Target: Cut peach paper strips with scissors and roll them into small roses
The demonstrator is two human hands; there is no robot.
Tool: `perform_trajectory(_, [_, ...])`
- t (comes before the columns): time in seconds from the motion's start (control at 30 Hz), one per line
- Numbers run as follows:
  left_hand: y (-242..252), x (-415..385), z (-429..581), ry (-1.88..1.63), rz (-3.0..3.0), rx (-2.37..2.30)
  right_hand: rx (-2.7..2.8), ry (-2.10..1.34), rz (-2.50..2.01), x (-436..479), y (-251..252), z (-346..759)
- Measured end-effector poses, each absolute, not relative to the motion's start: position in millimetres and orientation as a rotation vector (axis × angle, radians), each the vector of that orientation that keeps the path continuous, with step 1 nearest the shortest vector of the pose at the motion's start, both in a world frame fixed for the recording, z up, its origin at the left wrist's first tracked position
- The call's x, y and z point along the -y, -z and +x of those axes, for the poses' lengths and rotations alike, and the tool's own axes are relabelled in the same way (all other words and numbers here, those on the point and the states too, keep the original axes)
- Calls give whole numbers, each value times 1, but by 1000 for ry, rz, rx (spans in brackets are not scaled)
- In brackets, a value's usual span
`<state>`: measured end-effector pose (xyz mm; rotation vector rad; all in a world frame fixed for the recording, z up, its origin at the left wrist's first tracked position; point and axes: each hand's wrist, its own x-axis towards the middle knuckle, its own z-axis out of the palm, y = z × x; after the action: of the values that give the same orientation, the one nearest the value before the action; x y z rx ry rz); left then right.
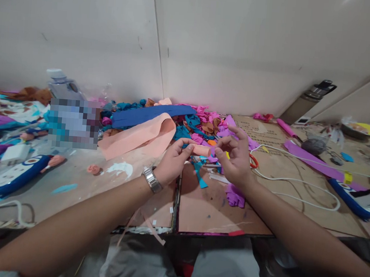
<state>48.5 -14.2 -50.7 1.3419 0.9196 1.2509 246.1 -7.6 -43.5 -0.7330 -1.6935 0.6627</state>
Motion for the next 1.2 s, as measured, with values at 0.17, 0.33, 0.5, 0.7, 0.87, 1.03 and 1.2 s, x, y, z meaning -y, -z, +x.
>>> perform_trajectory(0.17, [49,15,49,-1280,1301,-915,1786,-520,-647,14,44,243])
perform_trajectory(0.33, [48,17,49,-1277,1365,-969,1734,-563,-715,15,44,241])
perform_trajectory(0.5, [50,17,49,-1275,1308,-923,1664,-587,-722,14,46,241])
perform_trajectory(0.7, [51,20,47,-1320,1466,-911,1637,-662,-717,14,44,241])
perform_trajectory(0.87, [52,24,47,-1357,1672,-893,1496,-790,-746,12,40,240])
perform_trajectory(1.03, [49,27,47,-1360,1887,-959,1506,-739,-739,7,42,240])
perform_trajectory(1.2, [44,31,47,-1263,2101,-959,1681,-637,-729,9,42,240])
